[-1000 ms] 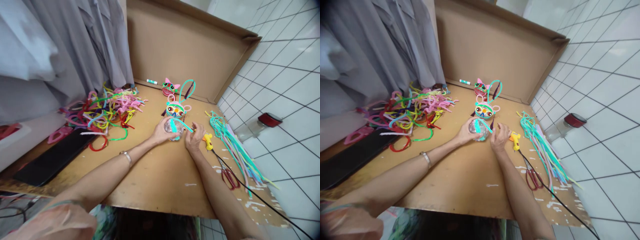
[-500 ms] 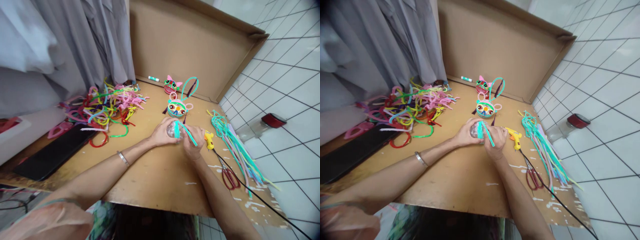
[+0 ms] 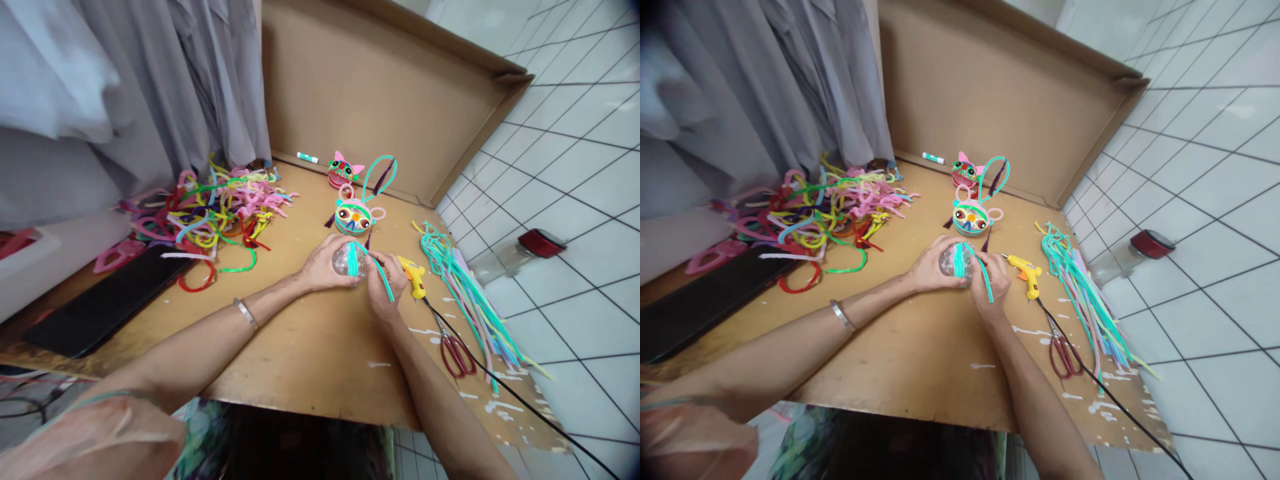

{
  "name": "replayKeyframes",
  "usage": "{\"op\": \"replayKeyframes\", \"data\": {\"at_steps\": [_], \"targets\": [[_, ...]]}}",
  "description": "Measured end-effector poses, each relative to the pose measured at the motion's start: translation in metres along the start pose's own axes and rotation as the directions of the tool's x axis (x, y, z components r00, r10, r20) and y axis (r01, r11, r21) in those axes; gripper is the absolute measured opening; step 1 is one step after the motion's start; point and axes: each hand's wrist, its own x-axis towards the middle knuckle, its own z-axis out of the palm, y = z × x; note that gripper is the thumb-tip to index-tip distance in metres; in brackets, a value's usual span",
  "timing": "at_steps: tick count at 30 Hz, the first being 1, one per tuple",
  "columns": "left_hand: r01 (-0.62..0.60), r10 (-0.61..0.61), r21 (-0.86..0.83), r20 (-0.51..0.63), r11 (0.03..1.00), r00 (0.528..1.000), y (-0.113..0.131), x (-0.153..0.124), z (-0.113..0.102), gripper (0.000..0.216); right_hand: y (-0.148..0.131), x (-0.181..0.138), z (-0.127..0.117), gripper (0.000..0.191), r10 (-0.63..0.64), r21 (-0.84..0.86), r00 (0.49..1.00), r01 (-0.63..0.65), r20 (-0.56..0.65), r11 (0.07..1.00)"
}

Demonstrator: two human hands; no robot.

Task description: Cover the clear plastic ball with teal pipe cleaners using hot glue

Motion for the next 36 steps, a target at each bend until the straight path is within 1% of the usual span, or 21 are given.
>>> {"op": "replayKeyframes", "data": {"at_steps": [4, 9, 11, 16, 18, 22, 25, 29, 33, 36], "targets": [[0.036, -0.036, 0.006, 0.009, 0.999, 0.999, 0.003, -0.001, 0.000, 0.080, -0.004, 0.000, 0.001, 0.018, 0.094, 0.015, 0.995, -0.094, -0.030, 0.995], [0.017, -0.018, 0.019, 0.019, 1.000, 1.000, 0.009, -0.002, 0.000, 0.077, -0.004, -0.001, 0.001, 0.018, 0.156, 0.007, 0.988, -0.156, -0.014, 0.988], [0.004, -0.005, 0.029, 0.019, 1.000, 1.000, 0.010, -0.003, 0.000, 0.077, -0.006, -0.001, 0.000, 0.018, 0.130, 0.011, 0.991, -0.130, -0.014, 0.991], [-0.064, 0.064, 0.045, 0.009, 0.997, 0.998, 0.009, -0.006, 0.000, 0.076, -0.013, -0.001, -0.004, 0.016, 0.007, -0.013, 1.000, -0.008, -0.017, 1.000], [-0.081, 0.081, 0.055, 0.009, 0.995, 0.997, 0.009, -0.008, -0.001, 0.076, -0.015, -0.001, -0.005, 0.015, -0.010, -0.017, 1.000, 0.010, -0.028, 1.000], [-0.081, 0.080, 0.079, 0.019, 0.994, 0.997, 0.013, -0.012, -0.003, 0.075, -0.018, -0.001, -0.007, 0.013, 0.037, 0.027, 0.999, -0.036, -0.040, 0.999], [-0.087, 0.085, 0.075, 0.019, 0.993, 0.996, 0.016, -0.014, -0.006, 0.075, -0.020, -0.002, -0.008, 0.012, 0.071, 0.075, 0.997, -0.070, -0.011, 0.995], [-0.071, 0.070, 0.060, 0.022, 0.996, 0.997, 0.014, -0.015, -0.007, 0.076, -0.020, -0.003, -0.007, 0.010, 0.053, 0.166, 0.997, -0.061, 0.052, 0.984], [-0.092, 0.091, 0.045, 0.029, 0.995, 0.995, 0.009, -0.015, -0.007, 0.078, -0.018, -0.005, -0.006, 0.007, 0.012, 0.231, 0.998, -0.025, 0.062, 0.973], [-0.104, 0.103, 0.036, 0.031, 0.994, 0.994, 0.008, -0.014, -0.008, 0.077, -0.017, -0.008, -0.006, 0.012, 0.061, 0.234, 0.996, -0.074, 0.060, 0.969]]}}
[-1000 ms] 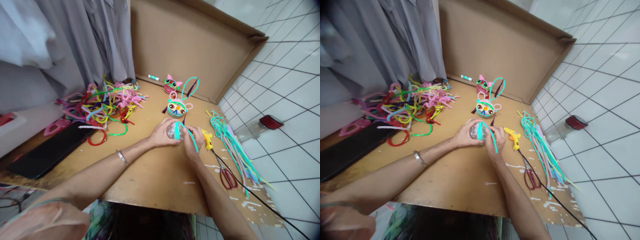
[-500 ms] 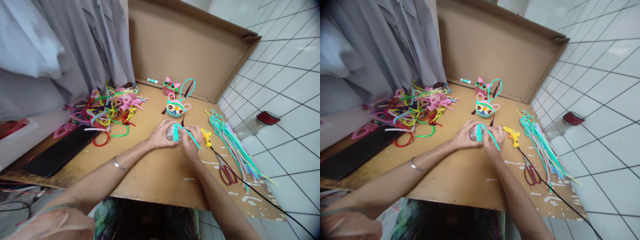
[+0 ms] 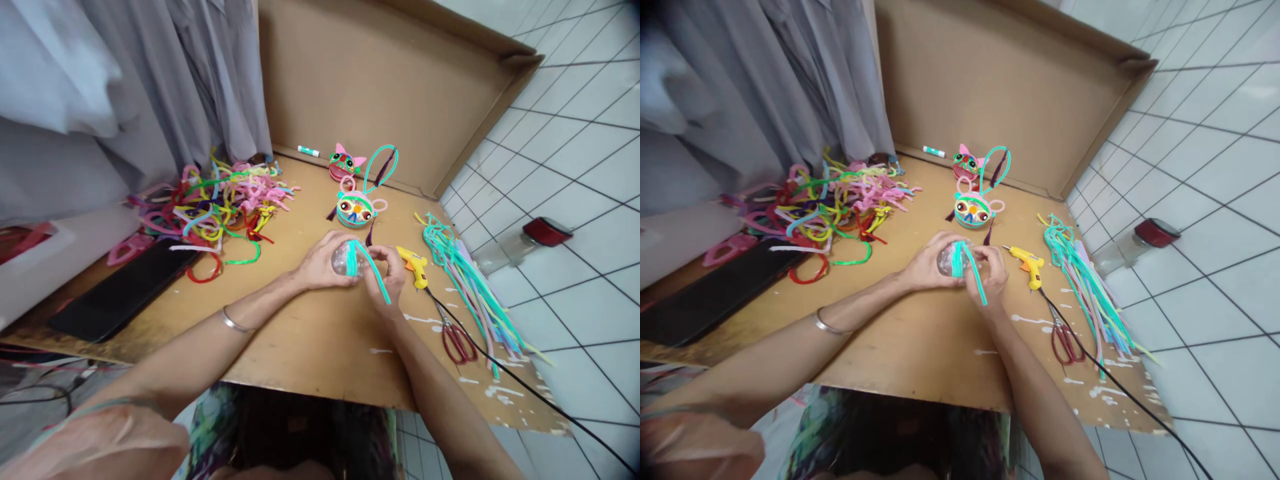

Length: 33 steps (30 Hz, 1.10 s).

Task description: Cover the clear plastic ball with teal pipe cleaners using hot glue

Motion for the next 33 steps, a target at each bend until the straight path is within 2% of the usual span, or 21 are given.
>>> {"op": "replayKeyframes", "data": {"at_steps": [3, 5, 7, 11, 13, 15, 17, 25, 33], "targets": [[0.010, -0.010, 0.010, 0.001, 1.000, 1.000, 0.0015, 0.0005, -0.0010, 0.078, -0.0004, -0.0022, -0.0003, 0.014, 0.110, 0.067, 0.992, -0.106, -0.066, 0.992], [0.012, -0.012, 0.019, 0.002, 1.000, 1.000, 0.0023, 0.0008, -0.0014, 0.079, -0.0010, -0.0024, -0.0012, 0.018, 0.114, 0.071, 0.988, -0.107, -0.105, 0.992], [0.010, -0.010, 0.017, 0.000, 1.000, 1.000, 0.0020, 0.0009, -0.0015, 0.078, -0.0015, -0.0016, -0.0024, 0.016, 0.003, -0.017, 0.994, -0.005, -0.108, 1.000], [-0.004, 0.004, 0.005, -0.017, 1.000, 1.000, -0.0011, 0.0004, -0.0005, 0.075, -0.0019, 0.0002, -0.0029, 0.033, -0.273, -0.239, 0.962, 0.272, 0.031, 0.932], [-0.013, 0.013, 0.011, -0.022, 1.000, 1.000, -0.0020, 0.0002, 0.0002, 0.074, -0.0017, 0.0006, -0.0018, 0.028, -0.335, -0.294, 0.939, 0.344, 0.081, 0.892], [-0.018, 0.018, 0.020, -0.020, 1.000, 1.000, -0.0017, 0.0004, 0.0004, 0.074, -0.0014, 0.0011, -0.0009, 0.015, -0.367, -0.315, 0.927, 0.372, 0.078, 0.873], [-0.016, 0.017, 0.025, -0.010, 1.000, 1.000, -0.0006, 0.0008, 0.0002, 0.074, -0.0014, 0.0020, -0.0007, 0.011, -0.356, -0.320, 0.933, 0.354, 0.052, 0.879], [0.004, -0.004, 0.035, -0.006, 0.999, 1.000, 0.0015, 0.0011, -0.0003, 0.077, -0.0017, 0.0058, -0.0045, 0.013, -0.188, -0.351, 0.982, 0.166, -0.030, 0.921], [0.011, -0.011, 0.007, -0.020, 1.000, 1.000, 0.0023, 0.0012, -0.0006, 0.076, -0.0041, 0.0057, -0.0041, 0.014, -0.187, -0.347, 0.981, 0.161, -0.043, 0.924]]}}
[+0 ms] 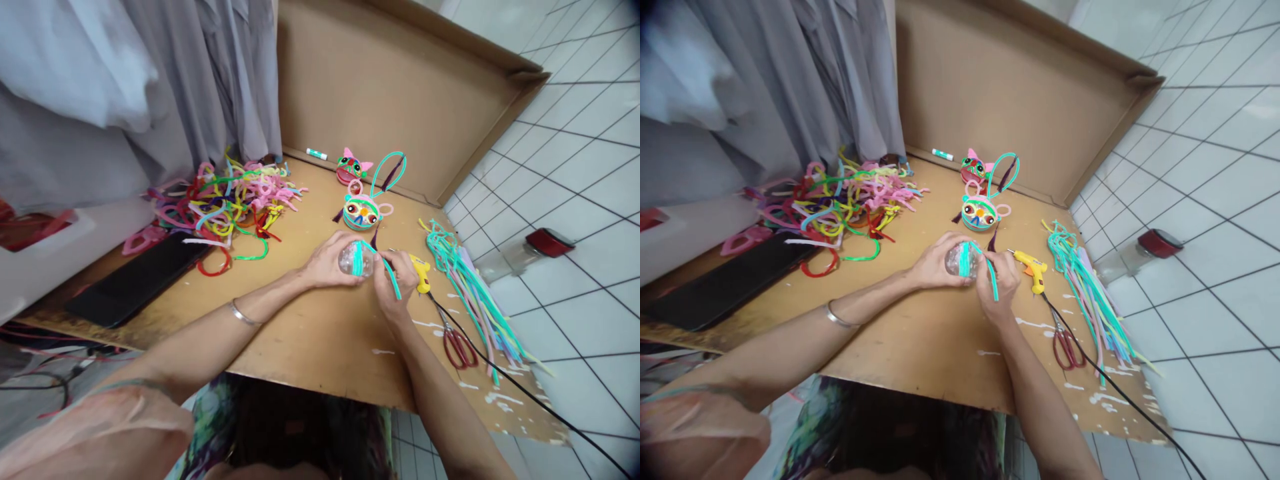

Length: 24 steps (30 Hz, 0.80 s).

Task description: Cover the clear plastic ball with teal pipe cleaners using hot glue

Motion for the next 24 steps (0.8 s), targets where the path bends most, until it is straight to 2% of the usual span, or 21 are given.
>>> {"op": "replayKeyframes", "data": {"at_steps": [9, 14, 24], "targets": [[-0.009, 0.009, -0.028, 0.005, 1.000, 1.000, -0.0062, 0.0000, 0.0009, 0.077, -0.0036, -0.0050, 0.0050, 0.012, 0.146, 0.184, 0.984, -0.163, 0.101, 0.969], [0.006, -0.005, -0.043, 0.021, 0.999, 1.000, -0.0060, 0.0003, -0.0006, 0.078, -0.0045, -0.0063, 0.0074, 0.012, 0.212, 0.237, 0.972, -0.230, 0.100, 0.944], [-0.002, 0.004, -0.048, 0.058, 0.999, 0.998, -0.0021, 0.0018, -0.0020, 0.078, -0.0073, -0.0059, 0.0074, 0.012, 0.250, 0.271, 0.962, -0.271, 0.110, 0.924]]}}
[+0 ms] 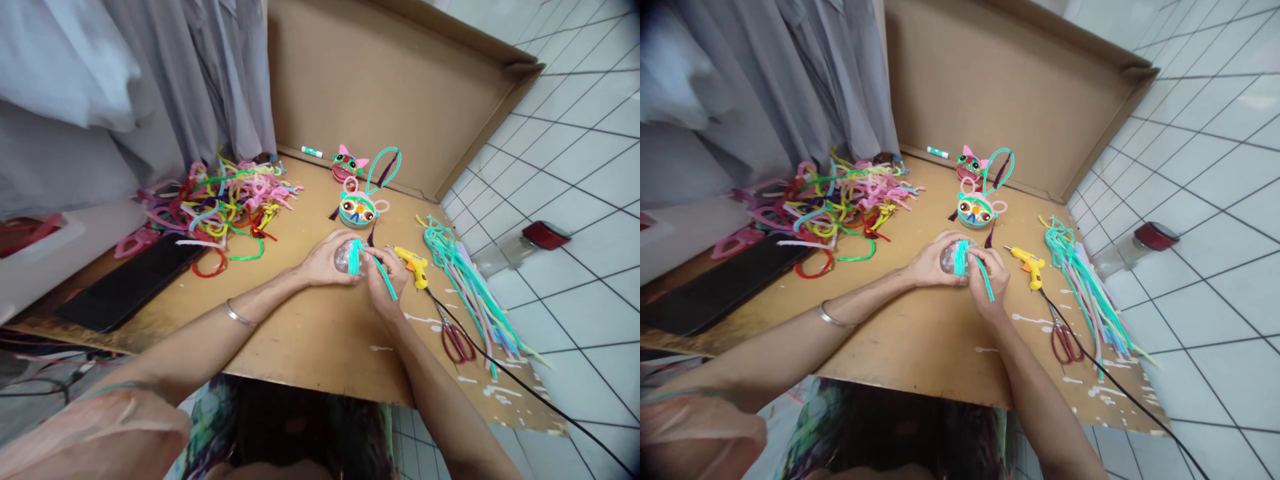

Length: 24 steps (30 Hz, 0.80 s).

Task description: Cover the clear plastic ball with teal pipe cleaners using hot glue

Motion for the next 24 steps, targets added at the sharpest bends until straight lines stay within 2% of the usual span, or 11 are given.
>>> {"op": "replayKeyframes", "data": {"at_steps": [5, 24], "targets": [[-0.028, 0.028, -0.024, 0.000, 0.999, 1.000, -0.0043, -0.0002, 0.0026, 0.080, -0.0015, 0.0006, -0.0005, 0.012, -0.027, 0.012, 1.000, 0.027, 0.000, 1.000], [0.060, -0.059, -0.077, 0.014, 0.995, 0.998, -0.0006, 0.0007, 0.0011, 0.081, 0.0019, -0.0003, -0.0045, 0.012, -0.089, -0.017, 0.994, 0.090, 0.068, 0.996]]}}
